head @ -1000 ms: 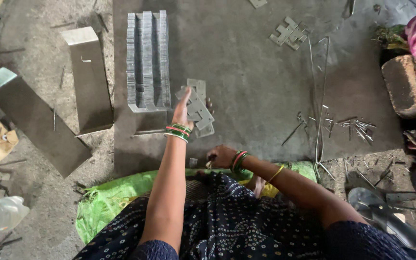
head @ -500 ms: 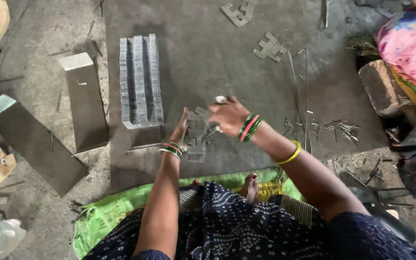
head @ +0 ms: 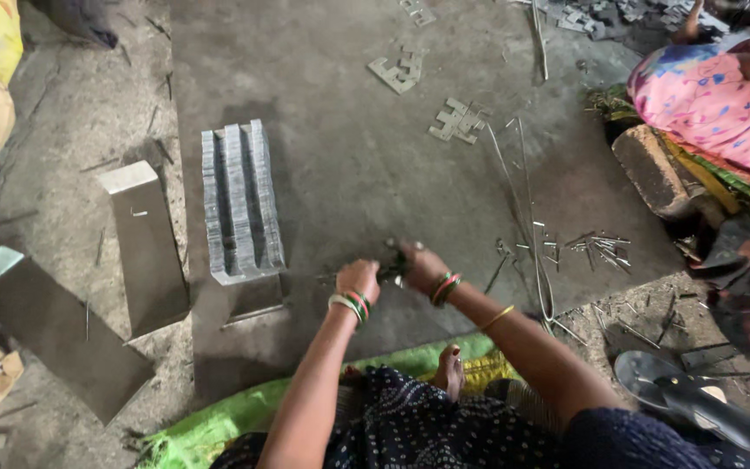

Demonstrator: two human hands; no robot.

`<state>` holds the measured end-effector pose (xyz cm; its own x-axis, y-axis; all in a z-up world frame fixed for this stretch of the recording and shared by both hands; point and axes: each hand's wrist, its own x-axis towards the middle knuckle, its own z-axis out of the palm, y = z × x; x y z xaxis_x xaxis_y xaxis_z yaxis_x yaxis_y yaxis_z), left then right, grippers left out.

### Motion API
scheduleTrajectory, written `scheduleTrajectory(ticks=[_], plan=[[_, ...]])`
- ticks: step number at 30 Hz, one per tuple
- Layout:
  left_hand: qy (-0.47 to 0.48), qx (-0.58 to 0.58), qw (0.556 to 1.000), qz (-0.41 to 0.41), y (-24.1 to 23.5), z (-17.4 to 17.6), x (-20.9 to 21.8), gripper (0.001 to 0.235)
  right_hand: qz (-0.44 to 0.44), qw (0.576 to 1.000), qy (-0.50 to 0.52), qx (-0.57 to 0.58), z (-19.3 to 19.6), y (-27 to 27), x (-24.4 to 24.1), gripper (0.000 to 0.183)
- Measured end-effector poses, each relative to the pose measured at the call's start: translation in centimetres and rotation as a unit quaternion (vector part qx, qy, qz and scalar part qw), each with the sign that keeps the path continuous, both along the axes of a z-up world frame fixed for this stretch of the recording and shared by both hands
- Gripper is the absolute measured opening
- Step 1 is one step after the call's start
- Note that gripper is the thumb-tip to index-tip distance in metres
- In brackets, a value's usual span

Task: The person picks up metal plates and thin metal rods from the floor, aligns the rods with the plates, and uses a handheld tool to secure them together one by one.

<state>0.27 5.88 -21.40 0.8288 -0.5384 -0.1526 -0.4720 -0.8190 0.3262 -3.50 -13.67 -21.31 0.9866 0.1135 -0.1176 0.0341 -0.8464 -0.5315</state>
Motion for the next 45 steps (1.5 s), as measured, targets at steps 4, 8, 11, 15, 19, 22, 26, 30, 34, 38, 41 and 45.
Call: scheduleTrajectory(ticks=[4, 8, 11, 15, 19, 22, 26, 30, 34, 38, 41, 45], plan=[[-0.004, -0.012, 0.999, 0.034, 0.3, 5.9, -1.2, 0.033, 0.127, 0.984, -0.123, 0.011, -0.9, -0.2, -1.6, 0.025], [0.093, -0.196, 0.949, 0.227, 2.9, 6.8, 0.1, 0.068, 0.129, 0.976, -0.174, 0.025, 1.0, 0.4, -1.7, 0.029], [0.089, -0.548, 0.743, 0.374, 3.8, 2.5, 1.8, 0.070, 0.028, 0.991, -0.122, 0.049, 1.9, 2.2, -2.1, 0.042], [0.347, -0.694, 0.525, 0.348, 1.7, 0.1, 1.6, 0.073, 0.014, 0.984, -0.133, 0.119, 1.4, 3.5, -1.8, 0.055], [0.168, -0.552, 0.766, 0.284, 0.1, 3.2, 1.6, 0.064, -0.011, 0.974, -0.041, 0.223, 0.4, 3.0, -0.6, 0.050], [0.028, -0.329, 0.880, 0.341, 3.1, 4.2, 1.6, 0.056, -0.034, 0.988, -0.075, 0.134, 0.1, 3.0, -0.8, 0.038], [0.121, -0.492, 0.757, 0.412, 6.7, -1.5, 3.1, 0.063, -0.021, 0.990, -0.097, 0.098, 0.2, 3.5, -0.6, 0.029], [0.134, -0.503, 0.813, 0.262, 5.1, -6.1, 2.6, 0.077, -0.085, 0.979, -0.146, 0.115, 0.5, 4.6, -1.4, 0.034], [0.255, -0.554, 0.637, 0.471, 3.6, -5.8, 2.1, 0.086, -0.079, 0.977, -0.168, 0.108, 1.7, 4.3, -1.4, 0.051], [0.252, -0.590, 0.648, 0.411, 2.7, -4.2, 1.0, 0.086, -0.070, 0.973, -0.182, 0.123, 2.3, 5.0, -1.8, 0.062], [0.249, -0.590, 0.680, 0.358, 1.2, -2.9, 0.3, 0.078, -0.076, 0.978, -0.175, 0.084, 1.6, 5.2, -2.3, 0.065], [0.184, -0.448, 0.810, 0.330, 1.4, -0.5, 0.0, 0.066, -0.086, 0.984, -0.141, 0.071, 1.9, 4.8, -1.8, 0.065]])
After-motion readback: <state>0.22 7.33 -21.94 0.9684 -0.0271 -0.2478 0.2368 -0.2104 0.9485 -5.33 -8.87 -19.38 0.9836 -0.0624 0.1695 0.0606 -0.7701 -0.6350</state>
